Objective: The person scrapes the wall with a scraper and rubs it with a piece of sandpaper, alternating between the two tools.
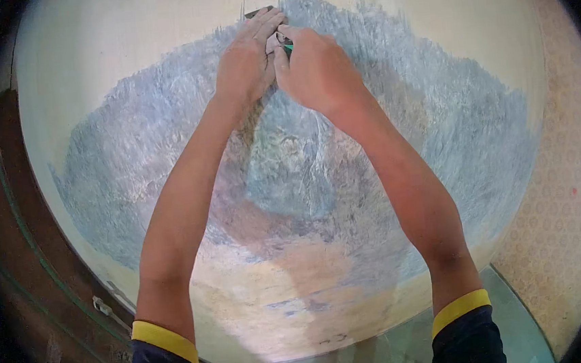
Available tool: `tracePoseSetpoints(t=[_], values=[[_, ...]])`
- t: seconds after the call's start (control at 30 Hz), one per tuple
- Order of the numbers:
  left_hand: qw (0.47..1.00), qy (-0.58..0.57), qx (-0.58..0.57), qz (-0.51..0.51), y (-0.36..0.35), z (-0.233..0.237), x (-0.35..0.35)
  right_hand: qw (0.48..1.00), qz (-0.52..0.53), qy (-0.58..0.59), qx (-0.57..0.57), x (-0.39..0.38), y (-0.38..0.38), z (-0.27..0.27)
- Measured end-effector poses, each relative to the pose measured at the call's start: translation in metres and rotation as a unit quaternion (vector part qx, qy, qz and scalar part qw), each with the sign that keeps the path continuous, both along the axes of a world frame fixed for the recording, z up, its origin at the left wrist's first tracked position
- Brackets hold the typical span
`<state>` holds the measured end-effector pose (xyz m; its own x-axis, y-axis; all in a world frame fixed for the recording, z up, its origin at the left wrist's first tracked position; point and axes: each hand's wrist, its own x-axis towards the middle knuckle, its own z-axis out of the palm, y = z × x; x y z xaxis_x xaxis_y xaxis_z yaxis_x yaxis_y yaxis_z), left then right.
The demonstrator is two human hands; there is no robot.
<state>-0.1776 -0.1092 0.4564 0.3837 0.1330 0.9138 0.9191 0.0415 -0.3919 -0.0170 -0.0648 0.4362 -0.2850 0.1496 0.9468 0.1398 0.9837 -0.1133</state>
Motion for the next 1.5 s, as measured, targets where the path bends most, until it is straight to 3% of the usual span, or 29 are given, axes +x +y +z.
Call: tracePoseSetpoints(t=[0.27, 0.67, 0.73, 0.87, 0.97, 1.07, 1.23, 1.5], values=[[0.999, -0.02, -0.008, -0.047, 0.011, 0.0, 0.004, 0.996, 0.002, 0.062, 0.07, -0.002, 0.01, -0.003], [0.998, 0.025, 0.046, -0.018, 0.019, 0.003, 0.012, 0.999, 0.016, 0.025, 0.02, 0.01, 0.016, 0.002], [0.999, -0.001, 0.009, -0.043, 0.015, 0.0, 0.013, 0.997, -0.029, 0.02, 0.063, 0.01, 0.017, 0.001], [0.998, 0.027, 0.042, -0.04, 0.019, 0.008, 0.003, 0.998, -0.034, 0.012, 0.05, 0.002, 0.016, 0.01], [0.998, 0.0, 0.031, -0.056, 0.016, 0.004, 0.013, 0.997, 0.009, 0.024, 0.068, 0.008, 0.021, 0.004], [0.998, -0.024, -0.001, -0.052, 0.009, 0.002, 0.011, 0.999, -0.002, -0.004, 0.042, 0.009, 0.01, 0.006], [0.999, 0.037, 0.019, -0.031, 0.017, 0.016, 0.002, 0.998, -0.016, 0.027, 0.051, 0.001, 0.021, 0.002], [0.998, 0.004, -0.023, -0.052, 0.016, 0.01, 0.005, 1.0, -0.012, 0.021, 0.003, 0.002, 0.019, -0.01]])
